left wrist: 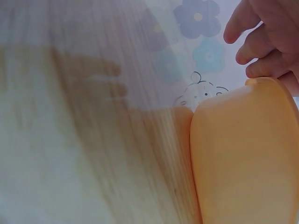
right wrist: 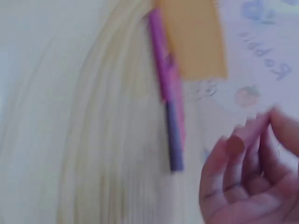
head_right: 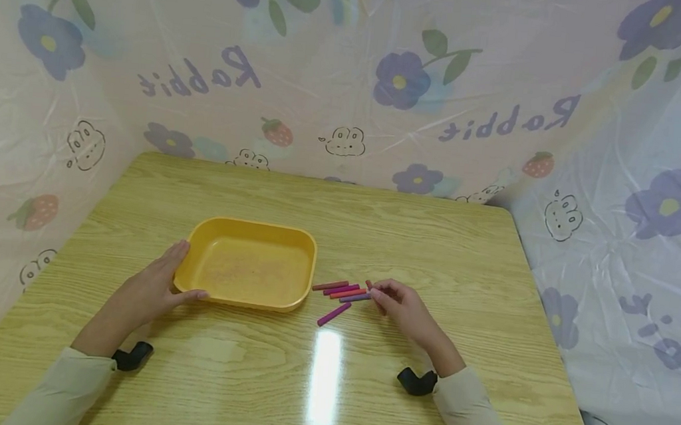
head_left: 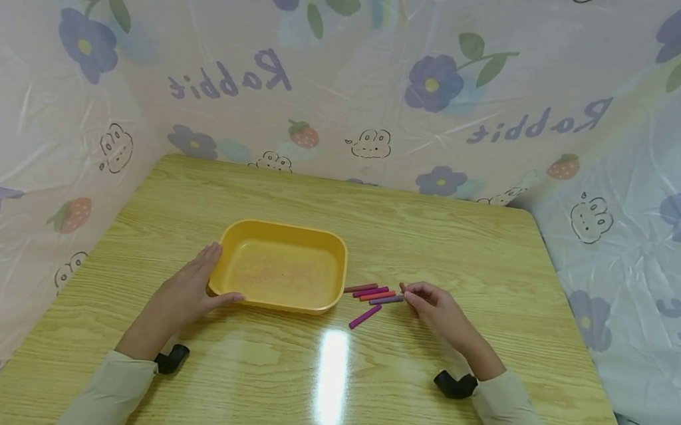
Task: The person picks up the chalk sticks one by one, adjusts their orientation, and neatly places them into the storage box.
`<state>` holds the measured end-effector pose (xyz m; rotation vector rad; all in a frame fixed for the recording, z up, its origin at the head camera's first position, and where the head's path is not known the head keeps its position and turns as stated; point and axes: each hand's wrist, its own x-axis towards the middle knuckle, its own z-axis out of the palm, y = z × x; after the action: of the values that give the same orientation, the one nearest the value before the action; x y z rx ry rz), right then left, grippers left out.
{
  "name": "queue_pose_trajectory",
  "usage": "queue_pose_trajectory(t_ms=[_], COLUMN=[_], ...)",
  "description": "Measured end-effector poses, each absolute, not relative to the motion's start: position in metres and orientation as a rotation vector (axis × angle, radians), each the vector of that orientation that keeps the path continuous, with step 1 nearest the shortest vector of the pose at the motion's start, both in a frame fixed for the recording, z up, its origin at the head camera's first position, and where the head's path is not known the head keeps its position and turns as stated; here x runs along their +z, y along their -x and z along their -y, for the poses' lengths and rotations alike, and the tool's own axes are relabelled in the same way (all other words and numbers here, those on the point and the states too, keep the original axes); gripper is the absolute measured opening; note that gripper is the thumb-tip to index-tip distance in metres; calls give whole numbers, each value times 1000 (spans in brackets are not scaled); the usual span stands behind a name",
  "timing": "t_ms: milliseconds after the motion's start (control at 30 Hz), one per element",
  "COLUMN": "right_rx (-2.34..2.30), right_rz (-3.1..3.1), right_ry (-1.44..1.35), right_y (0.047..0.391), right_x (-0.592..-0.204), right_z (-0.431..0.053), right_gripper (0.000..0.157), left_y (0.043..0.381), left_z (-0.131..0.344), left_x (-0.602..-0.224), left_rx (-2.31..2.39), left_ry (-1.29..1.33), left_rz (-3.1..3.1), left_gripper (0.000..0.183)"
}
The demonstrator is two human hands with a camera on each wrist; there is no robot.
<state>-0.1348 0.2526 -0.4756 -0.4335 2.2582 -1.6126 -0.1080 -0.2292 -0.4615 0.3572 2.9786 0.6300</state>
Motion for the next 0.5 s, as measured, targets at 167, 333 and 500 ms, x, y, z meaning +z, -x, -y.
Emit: queue_pose_trajectory(t_ms=[167, 333, 500], right_rx=[-1881, -2073, -2186], right_rz=[-1964, -1655, -1388], right_ry=[174, 63, -7], right_y=[134, 134, 136], right_x=[-470, -467, -466], right_z=[-247, -245, -244], right_gripper=[49, 30, 25], left_y=[108, 108, 108], left_z=[229, 229, 229], left_x=[-461, -460, -460], left_rx=[618, 607, 617], left_ry=[-354, -354, -344], left_rz=[-2980, -2977, -2972], left_gripper=[113, 113, 112])
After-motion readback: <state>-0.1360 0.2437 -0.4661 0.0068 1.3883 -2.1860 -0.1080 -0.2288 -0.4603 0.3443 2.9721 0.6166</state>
